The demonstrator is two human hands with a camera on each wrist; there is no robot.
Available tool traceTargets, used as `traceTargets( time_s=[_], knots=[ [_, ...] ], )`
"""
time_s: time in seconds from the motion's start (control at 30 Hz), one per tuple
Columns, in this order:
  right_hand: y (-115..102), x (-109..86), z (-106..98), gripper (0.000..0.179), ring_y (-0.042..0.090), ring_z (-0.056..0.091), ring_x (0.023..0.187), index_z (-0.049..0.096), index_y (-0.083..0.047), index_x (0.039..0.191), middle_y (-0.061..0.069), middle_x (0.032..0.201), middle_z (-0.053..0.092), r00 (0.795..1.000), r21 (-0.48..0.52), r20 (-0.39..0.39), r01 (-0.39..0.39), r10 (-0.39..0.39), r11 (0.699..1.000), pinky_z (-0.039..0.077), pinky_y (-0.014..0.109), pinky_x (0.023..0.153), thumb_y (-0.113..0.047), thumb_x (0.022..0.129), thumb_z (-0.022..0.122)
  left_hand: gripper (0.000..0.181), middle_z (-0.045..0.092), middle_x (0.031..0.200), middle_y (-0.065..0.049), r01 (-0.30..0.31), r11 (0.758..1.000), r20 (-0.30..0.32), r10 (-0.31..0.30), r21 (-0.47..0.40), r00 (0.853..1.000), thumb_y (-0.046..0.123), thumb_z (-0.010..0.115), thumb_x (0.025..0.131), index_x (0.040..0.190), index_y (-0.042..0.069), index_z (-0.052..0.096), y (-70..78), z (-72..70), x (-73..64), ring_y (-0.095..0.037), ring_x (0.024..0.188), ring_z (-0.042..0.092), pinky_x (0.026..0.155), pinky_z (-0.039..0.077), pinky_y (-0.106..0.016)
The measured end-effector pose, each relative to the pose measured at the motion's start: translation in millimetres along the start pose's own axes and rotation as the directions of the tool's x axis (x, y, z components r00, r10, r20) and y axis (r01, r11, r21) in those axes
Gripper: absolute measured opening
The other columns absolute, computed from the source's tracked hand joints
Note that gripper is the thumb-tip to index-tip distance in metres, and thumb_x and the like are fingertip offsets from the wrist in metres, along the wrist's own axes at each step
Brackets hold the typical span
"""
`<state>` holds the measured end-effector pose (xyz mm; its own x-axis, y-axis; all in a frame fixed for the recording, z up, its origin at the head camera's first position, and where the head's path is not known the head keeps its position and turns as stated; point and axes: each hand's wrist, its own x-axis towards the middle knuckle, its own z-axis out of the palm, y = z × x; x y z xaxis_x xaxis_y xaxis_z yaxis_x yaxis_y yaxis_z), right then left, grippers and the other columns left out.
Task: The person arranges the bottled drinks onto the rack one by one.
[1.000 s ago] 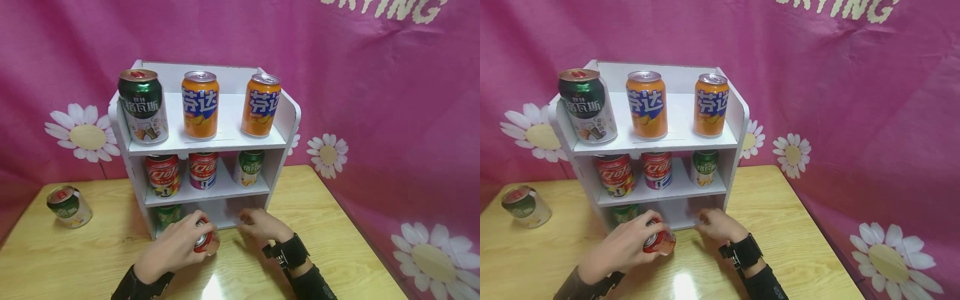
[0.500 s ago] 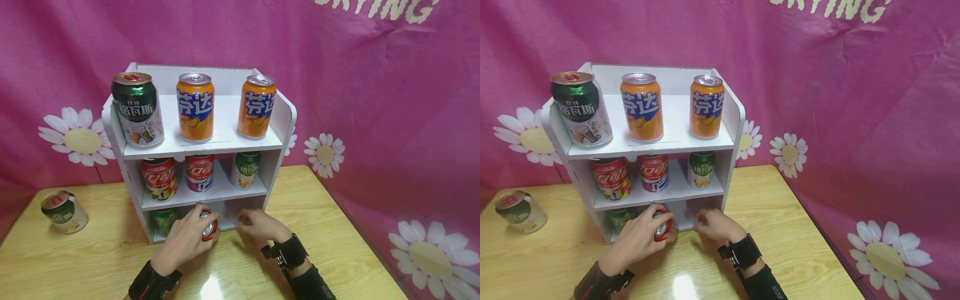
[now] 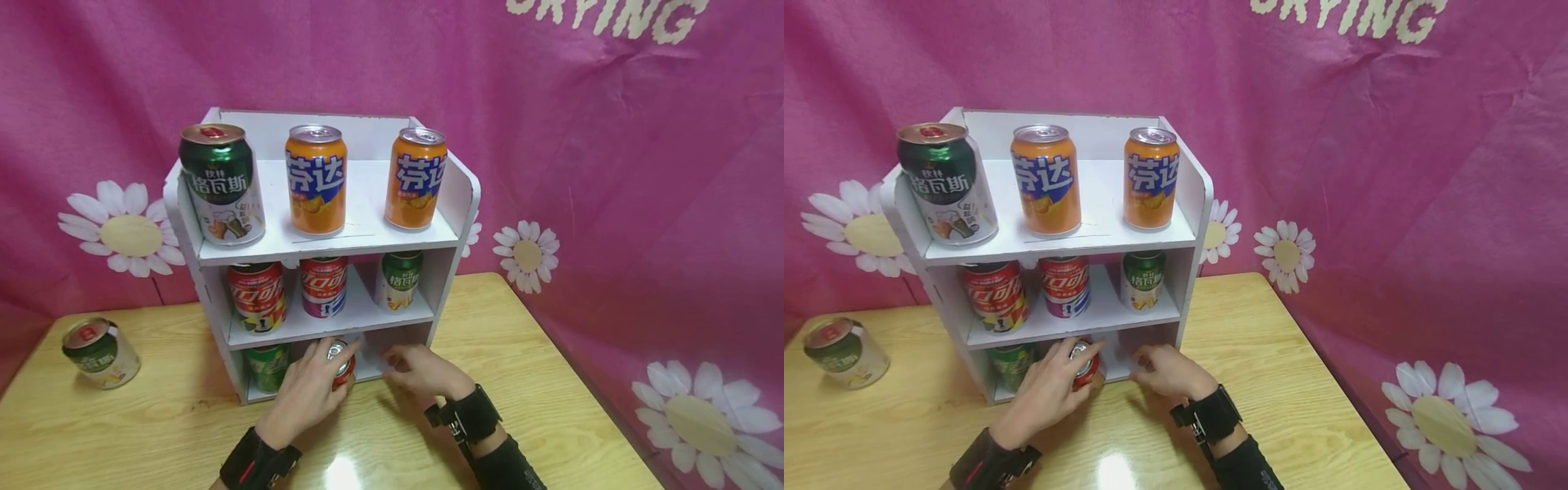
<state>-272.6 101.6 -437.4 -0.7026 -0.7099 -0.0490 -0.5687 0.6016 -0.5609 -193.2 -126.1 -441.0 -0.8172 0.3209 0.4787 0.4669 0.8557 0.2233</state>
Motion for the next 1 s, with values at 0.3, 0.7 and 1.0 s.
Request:
traceTargets(
  time_s=[0.3,0.7,1.0],
  knots=[
    [0,-0.5,-1,0.033,0.024,0.062,0.093,0.06,0.002,0.115,0.013,0.106,0.064,1.0,-0.004,-0.005,0.026,-0.026,1.0,0.051,0.033,0.08,-0.02,0.091,0.062,0.057,0.057,0.098,-0.011,0.106,0.992,0.041,-0.104,-0.061,0.994,0.021,0.074,0.076,0.13,0.012,0.057,-3.9,5.7,9.1,-0.017,0.069,0.05,0.047,0.038,-0.027],
    [2,-1.6,1,0.033,0.017,0.062,0.091,0.062,0.0,0.116,0.01,0.105,0.066,0.999,-0.033,-0.004,0.033,-0.034,0.999,0.051,0.028,0.079,-0.022,0.092,0.062,0.058,0.061,0.114,-0.01,0.276,0.949,0.088,-0.265,-0.15,0.96,0.02,0.074,0.077,0.13,0.015,0.052,-10.3,10.8,21.4,-0.026,0.086,0.062,0.062,0.051,-0.04],
    [2,-6.1,-5,0.03,0.017,0.061,0.093,0.064,-0.002,0.114,0.007,0.104,0.067,1.0,-0.076,0.008,0.019,-0.018,0.997,0.05,0.032,0.08,-0.023,0.094,0.06,0.057,0.058,0.113,-0.011,0.394,0.892,0.222,-0.348,-0.22,0.911,0.025,0.07,0.083,0.133,0.009,0.048,-16.0,7.2,22.6,-0.026,0.095,0.058,0.074,0.049,-0.042]
  ],
)
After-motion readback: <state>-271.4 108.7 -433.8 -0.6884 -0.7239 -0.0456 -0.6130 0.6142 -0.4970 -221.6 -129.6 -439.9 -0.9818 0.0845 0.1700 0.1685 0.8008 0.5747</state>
